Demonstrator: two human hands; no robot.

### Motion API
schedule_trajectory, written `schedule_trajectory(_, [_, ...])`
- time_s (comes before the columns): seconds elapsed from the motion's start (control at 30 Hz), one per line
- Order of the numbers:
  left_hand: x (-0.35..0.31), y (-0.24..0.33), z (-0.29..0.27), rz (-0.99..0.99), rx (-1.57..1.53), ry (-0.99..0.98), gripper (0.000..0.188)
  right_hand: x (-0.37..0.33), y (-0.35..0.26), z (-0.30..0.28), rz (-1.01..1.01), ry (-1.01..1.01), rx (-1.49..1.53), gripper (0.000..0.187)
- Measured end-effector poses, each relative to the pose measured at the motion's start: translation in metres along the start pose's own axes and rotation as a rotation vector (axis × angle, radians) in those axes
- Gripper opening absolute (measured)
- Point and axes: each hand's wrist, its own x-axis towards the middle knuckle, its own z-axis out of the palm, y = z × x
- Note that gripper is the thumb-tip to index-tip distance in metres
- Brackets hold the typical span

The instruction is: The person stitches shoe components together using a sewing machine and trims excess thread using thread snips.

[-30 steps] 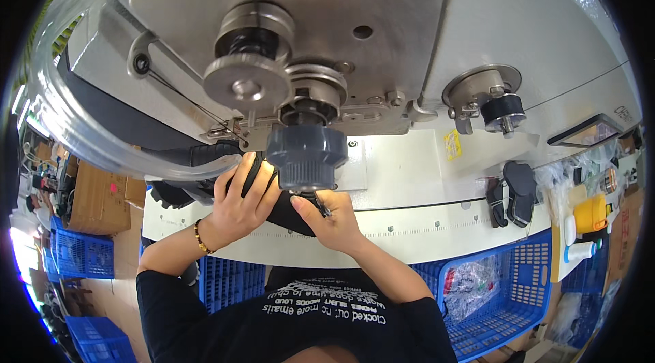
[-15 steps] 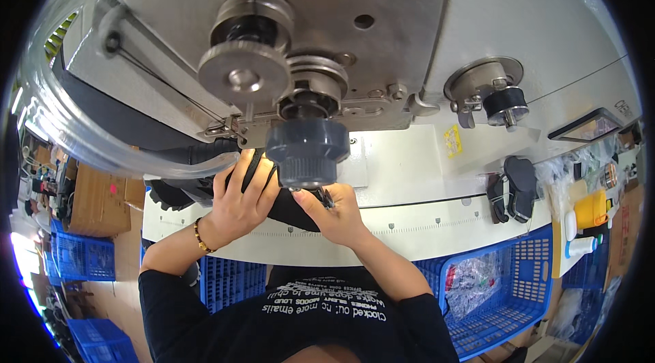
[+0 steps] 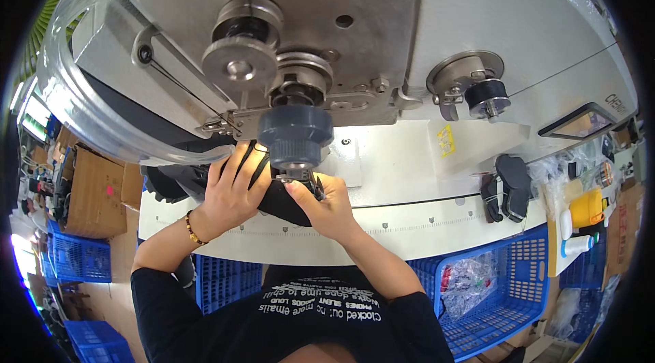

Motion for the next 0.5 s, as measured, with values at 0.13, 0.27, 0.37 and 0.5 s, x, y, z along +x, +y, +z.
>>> schedule_trajectory(0.13, [0.0031, 0.0004, -0.0009, 0.008, -0.013, 0.010, 0.031, 0.0003, 0.0018, -0.0006, -0.014, 0.012, -0.016, 0.017])
schedule_trajectory(0.27, [0.0080, -0.0030, -0.0037, 0.009, -0.035, 0.004, 0.029, 0.0049, -0.0039, 0.0019, -0.059, 0.037, 0.004, 0.015])
schedule_trajectory(0.37, [0.0084, -0.0051, -0.0012, 0.007, -0.051, -0.004, 0.027, 0.0064, -0.0017, 0.0026, -0.070, 0.052, 0.035, 0.014])
schedule_trajectory(0.5, [0.0032, -0.0080, 0.0050, 0.017, -0.077, -0.012, 0.033, 0.0081, 0.0016, 0.0026, -0.054, 0.058, 0.019, 0.013])
